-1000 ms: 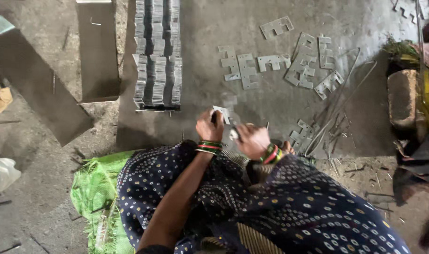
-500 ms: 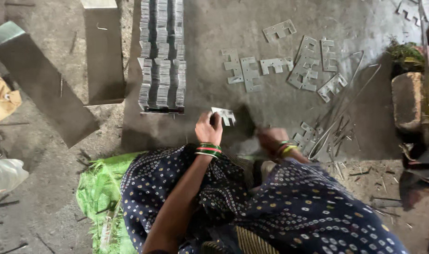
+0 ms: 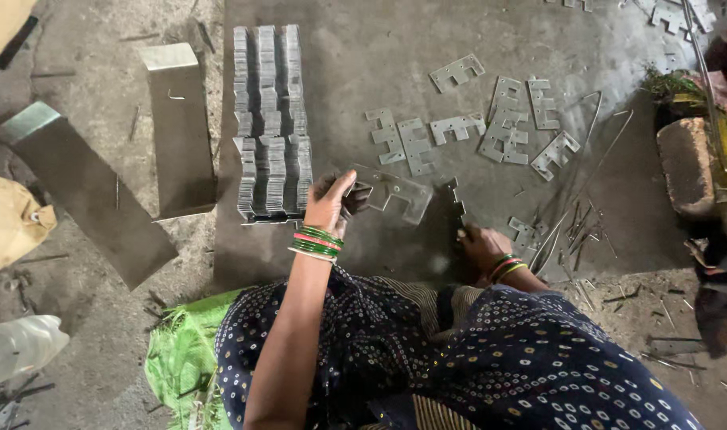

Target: The person sorts through a pile of metal L-shaped pieces on the floor, picking them up and adding them to a stack. They then use a thin metal tool to scrape the edges of the pieces before continuing to stack them.

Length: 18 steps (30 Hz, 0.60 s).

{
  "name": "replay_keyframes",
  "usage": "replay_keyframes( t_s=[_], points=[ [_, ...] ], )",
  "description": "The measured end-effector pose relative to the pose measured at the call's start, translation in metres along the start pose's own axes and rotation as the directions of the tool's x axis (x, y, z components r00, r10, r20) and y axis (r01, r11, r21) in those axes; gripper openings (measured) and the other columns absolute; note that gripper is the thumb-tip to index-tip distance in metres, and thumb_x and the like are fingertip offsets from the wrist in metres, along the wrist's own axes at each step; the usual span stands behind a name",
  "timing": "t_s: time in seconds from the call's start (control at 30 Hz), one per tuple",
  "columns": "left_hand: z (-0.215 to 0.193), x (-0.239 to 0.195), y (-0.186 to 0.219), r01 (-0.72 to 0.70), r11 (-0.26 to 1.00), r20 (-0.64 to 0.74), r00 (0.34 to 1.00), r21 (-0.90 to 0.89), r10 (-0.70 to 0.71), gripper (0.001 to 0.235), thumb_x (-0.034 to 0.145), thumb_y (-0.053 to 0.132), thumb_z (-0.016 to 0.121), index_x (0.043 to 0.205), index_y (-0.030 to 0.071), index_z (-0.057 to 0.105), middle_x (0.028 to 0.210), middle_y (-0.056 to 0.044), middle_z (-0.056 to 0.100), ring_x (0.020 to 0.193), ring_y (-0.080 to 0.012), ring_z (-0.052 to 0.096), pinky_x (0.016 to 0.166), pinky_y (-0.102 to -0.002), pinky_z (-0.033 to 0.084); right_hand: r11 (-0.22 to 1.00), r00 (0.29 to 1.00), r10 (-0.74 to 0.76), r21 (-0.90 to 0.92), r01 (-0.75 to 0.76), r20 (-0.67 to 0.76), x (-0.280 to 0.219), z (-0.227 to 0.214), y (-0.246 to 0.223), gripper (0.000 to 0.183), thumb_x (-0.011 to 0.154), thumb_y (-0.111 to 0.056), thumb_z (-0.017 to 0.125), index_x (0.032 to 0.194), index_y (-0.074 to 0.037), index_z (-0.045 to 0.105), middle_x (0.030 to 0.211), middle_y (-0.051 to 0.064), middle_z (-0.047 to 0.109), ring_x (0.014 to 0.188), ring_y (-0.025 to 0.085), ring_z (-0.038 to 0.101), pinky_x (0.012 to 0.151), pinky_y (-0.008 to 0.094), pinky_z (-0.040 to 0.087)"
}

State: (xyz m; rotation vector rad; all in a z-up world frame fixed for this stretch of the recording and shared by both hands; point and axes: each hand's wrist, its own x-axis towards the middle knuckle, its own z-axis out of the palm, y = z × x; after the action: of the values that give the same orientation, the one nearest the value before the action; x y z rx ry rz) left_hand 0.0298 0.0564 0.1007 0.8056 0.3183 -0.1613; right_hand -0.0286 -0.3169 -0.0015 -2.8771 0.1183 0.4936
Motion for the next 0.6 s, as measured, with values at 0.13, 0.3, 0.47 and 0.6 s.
replay_keyframes(
  t_s=[0.13, 0.3, 0.47, 0.6],
  points=[
    [0.017, -0.012, 0.023, 0.078, 0.997, 0.039, 0.996, -0.018, -0.077, 0.018, 0.089, 0.014, 0.080, 0.096, 0.006, 0.065, 0.083, -0.007, 0.072, 0.071, -0.0229, 0.076, 0.061, -0.037, 0.063, 0.999, 0.999, -0.043, -0.011, 0.043, -0.021, 0.003, 0.009, 0.009, 0.040, 0.097, -0.053, 0.053, 0.110, -0.018, 0.067, 0.099, 0.019, 0.074, 0.095, 0.043, 0.070, 0.080, 0.055, 0.055],
    [0.022, -0.017, 0.025, 0.177, 0.982, 0.010, 0.984, 0.061, -0.178, 0.015, 0.087, 0.016, 0.079, 0.093, 0.007, 0.068, 0.082, -0.011, 0.076, 0.069, -0.0224, 0.075, 0.060, -0.038, 0.062, 0.998, 0.998, -0.058, -0.014, 0.058, -0.035, 0.003, 0.010, 0.009, 0.038, 0.098, -0.051, 0.052, 0.111, -0.017, 0.066, 0.099, 0.019, 0.074, 0.094, 0.044, 0.070, 0.079, 0.056, 0.055],
    [0.016, -0.015, 0.020, 0.201, 0.979, 0.035, 0.979, 0.037, -0.202, 0.016, 0.087, 0.015, 0.078, 0.096, 0.004, 0.070, 0.083, -0.010, 0.076, 0.070, -0.0213, 0.076, 0.061, -0.037, 0.064, 0.998, 0.997, -0.058, -0.036, 0.056, -0.051, 0.000, 0.006, 0.004, 0.039, 0.100, -0.051, 0.051, 0.110, -0.016, 0.064, 0.097, 0.020, 0.074, 0.092, 0.045, 0.070, 0.079, 0.056, 0.055],
    [0.009, -0.012, 0.017, 0.150, 0.988, 0.130, 0.981, -0.022, -0.146, 0.016, 0.093, 0.015, 0.078, 0.103, 0.006, 0.069, 0.084, -0.011, 0.075, 0.070, -0.0206, 0.073, 0.058, -0.032, 0.058, 0.994, 0.997, -0.073, -0.081, 0.072, -0.010, 0.000, -0.001, 0.002, 0.039, 0.098, -0.051, 0.050, 0.110, -0.017, 0.064, 0.096, 0.020, 0.074, 0.091, 0.045, 0.070, 0.078, 0.056, 0.055]
  ],
)
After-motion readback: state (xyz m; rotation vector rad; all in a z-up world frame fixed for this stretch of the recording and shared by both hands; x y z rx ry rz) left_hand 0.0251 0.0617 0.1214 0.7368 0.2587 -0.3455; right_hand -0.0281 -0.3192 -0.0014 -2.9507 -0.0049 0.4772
